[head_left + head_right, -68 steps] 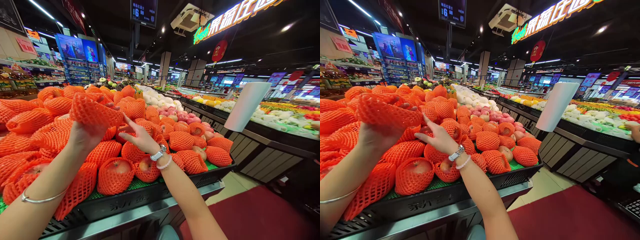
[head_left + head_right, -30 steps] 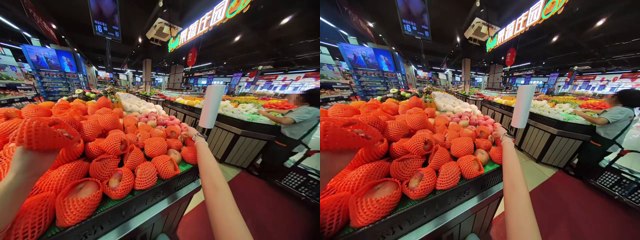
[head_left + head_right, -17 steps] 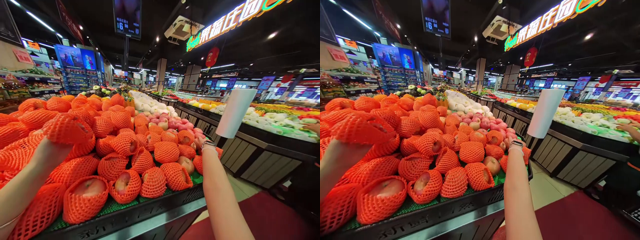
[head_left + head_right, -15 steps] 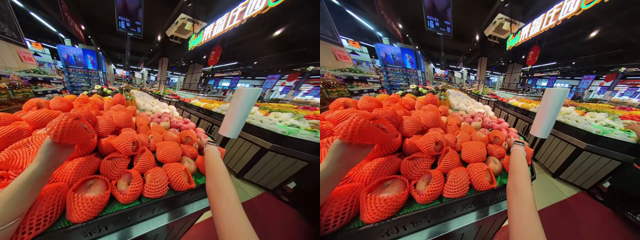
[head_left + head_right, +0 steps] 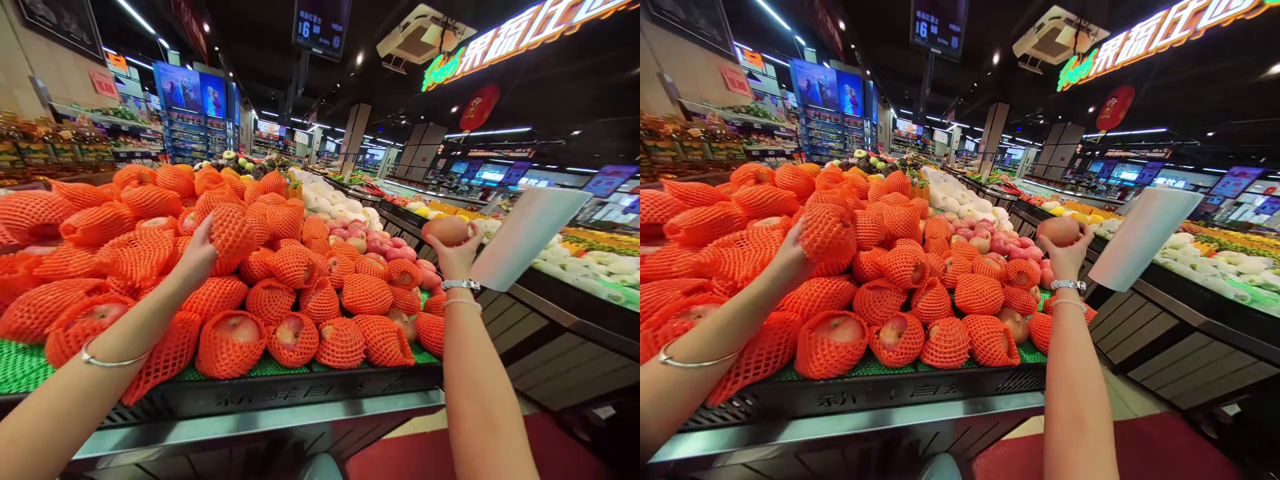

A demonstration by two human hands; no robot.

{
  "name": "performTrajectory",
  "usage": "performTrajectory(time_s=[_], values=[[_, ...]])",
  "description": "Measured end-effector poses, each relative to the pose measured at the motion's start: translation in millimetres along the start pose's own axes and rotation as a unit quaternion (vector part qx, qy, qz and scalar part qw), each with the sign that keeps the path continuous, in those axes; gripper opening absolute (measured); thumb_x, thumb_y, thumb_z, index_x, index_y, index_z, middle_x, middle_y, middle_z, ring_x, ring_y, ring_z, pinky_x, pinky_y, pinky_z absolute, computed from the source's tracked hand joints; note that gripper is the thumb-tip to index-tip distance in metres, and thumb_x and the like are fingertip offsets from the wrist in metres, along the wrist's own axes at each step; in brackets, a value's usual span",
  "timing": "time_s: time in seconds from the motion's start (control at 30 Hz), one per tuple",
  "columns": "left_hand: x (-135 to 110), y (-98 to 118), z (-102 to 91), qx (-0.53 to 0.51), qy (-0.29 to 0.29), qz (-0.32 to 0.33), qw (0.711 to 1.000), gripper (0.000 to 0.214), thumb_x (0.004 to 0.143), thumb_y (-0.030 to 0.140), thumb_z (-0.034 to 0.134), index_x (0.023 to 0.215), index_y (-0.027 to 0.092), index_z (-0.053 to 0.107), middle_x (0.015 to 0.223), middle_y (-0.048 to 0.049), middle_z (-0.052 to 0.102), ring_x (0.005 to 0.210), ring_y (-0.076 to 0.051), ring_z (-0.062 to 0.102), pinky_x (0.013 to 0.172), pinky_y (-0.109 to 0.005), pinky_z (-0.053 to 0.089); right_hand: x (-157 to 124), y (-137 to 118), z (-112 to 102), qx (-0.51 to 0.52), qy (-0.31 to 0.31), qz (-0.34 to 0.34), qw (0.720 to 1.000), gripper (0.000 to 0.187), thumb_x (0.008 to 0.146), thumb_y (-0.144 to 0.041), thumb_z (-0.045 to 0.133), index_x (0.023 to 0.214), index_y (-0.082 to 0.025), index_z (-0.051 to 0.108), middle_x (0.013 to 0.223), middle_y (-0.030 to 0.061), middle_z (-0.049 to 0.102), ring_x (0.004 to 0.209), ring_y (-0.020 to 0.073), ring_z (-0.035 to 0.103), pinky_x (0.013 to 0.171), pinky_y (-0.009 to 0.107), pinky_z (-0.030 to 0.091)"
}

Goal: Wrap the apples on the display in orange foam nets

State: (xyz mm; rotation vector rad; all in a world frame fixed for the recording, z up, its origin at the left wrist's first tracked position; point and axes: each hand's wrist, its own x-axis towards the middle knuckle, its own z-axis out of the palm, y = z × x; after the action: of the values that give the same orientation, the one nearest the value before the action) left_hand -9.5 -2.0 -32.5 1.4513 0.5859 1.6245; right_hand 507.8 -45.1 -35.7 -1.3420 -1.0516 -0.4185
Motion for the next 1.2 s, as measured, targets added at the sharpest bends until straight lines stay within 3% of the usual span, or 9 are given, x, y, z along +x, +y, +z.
performTrajectory(time_s=[0.07,0.13,0.27,0.37,0.43,0.7,1.07,1.13,1.2], values=[[-0.3,-1.8,-2.5,0.040,-0.027,0.018,0.999,0.055,0.059,0.038,0.085,0.105,0.020,0.062,0.107,-0.0058,0.070,0.100,-0.025,0.064,0.103,-0.055,0.047,8.2,-40.9,20.4,0.060,0.030,0.007,0.998,0.095,0.053,-0.032,0.084,0.129,-0.028,0.029,0.124,0.0179,0.053,0.104,0.0260,0.062,0.084,0.035,0.049],[-0.9,-1.7,-3.9,0.077,-0.066,0.051,0.994,0.053,0.061,0.034,0.081,0.108,0.020,0.060,0.115,-0.0082,0.068,0.111,-0.029,0.062,0.107,-0.057,0.044,1.1,-92.4,39.6,0.185,0.022,-0.034,0.982,0.092,0.048,-0.031,0.087,0.124,-0.030,0.035,0.122,0.0158,0.055,0.101,0.0237,0.064,0.082,0.033,0.050],[-3.2,0.1,-5.9,0.117,-0.123,0.102,0.980,0.049,0.069,0.033,0.069,0.115,0.018,0.059,0.128,-0.0123,0.063,0.127,-0.032,0.054,0.109,-0.052,0.045,-56.2,-199.9,75.1,0.304,-0.148,-0.121,0.933,0.073,0.071,-0.053,0.072,0.126,-0.028,0.031,0.117,0.0112,0.057,0.096,0.0224,0.067,0.078,0.034,0.055],[-5.3,0.9,-7.4,0.147,-0.145,0.135,0.969,0.052,0.075,0.037,0.065,0.123,0.019,0.056,0.131,-0.0132,0.060,0.126,-0.031,0.055,0.104,-0.049,0.049,-105.7,-256.0,99.7,0.328,-0.249,-0.092,0.907,0.064,0.084,-0.060,0.052,0.135,-0.031,0.026,0.126,0.0091,0.052,0.107,0.0227,0.064,0.078,0.033,0.057],[-7.2,1.1,-7.6,0.161,-0.145,0.151,0.964,0.057,0.077,0.042,0.065,0.128,0.019,0.051,0.133,-0.0143,0.058,0.125,-0.031,0.056,0.102,-0.047,0.051,-129.7,-275.5,111.7,0.364,-0.285,-0.045,0.886,0.062,0.085,-0.059,0.050,0.135,-0.031,0.027,0.129,0.0089,0.051,0.111,0.0227,0.063,0.081,0.034,0.058],[-20.9,2.7,-4.9,0.270,-0.192,0.254,0.909,0.082,0.073,0.040,0.075,0.140,0.021,0.032,0.140,-0.0184,0.045,0.138,-0.036,0.040,0.115,-0.053,0.036,-162.4,-268.5,119.2,0.457,-0.337,0.107,0.816,0.063,0.075,-0.056,0.060,0.128,-0.026,0.043,0.138,0.0118,0.052,0.121,0.0263,0.058,0.092,0.041,0.056],[-29.1,18.6,6.1,0.326,-0.198,0.301,0.874,0.079,0.072,0.051,0.077,0.131,0.019,0.037,0.115,-0.0130,0.055,0.114,-0.031,0.057,0.103,-0.050,0.047,-164.1,-265.2,113.6,0.384,-0.434,-0.037,0.814,0.069,0.078,-0.065,0.062,0.133,-0.027,0.052,0.150,0.0053,0.048,0.142,0.0257,0.039,0.120,0.049,0.032],[-29.2,19.4,8.5,0.336,-0.188,0.296,0.874,0.076,0.069,0.052,0.079,0.125,0.018,0.042,0.107,-0.0105,0.057,0.106,-0.029,0.060,0.098,-0.048,0.050,-166.0,-266.1,112.3,0.369,-0.440,-0.046,0.817,0.067,0.080,-0.067,0.059,0.133,-0.027,0.051,0.147,0.0054,0.050,0.140,0.0258,0.042,0.117,0.049,0.036],[-28.0,17.8,8.9,0.355,-0.149,0.291,0.876,0.070,0.065,0.050,0.082,0.117,0.019,0.046,0.099,-0.0078,0.057,0.097,-0.028,0.061,0.091,-0.047,0.052,-170.4,-267.7,110.9,0.361,-0.388,-0.044,0.847,0.064,0.083,-0.070,0.053,0.131,-0.028,0.051,0.140,0.0067,0.054,0.131,0.0248,0.051,0.109,0.047,0.045]])
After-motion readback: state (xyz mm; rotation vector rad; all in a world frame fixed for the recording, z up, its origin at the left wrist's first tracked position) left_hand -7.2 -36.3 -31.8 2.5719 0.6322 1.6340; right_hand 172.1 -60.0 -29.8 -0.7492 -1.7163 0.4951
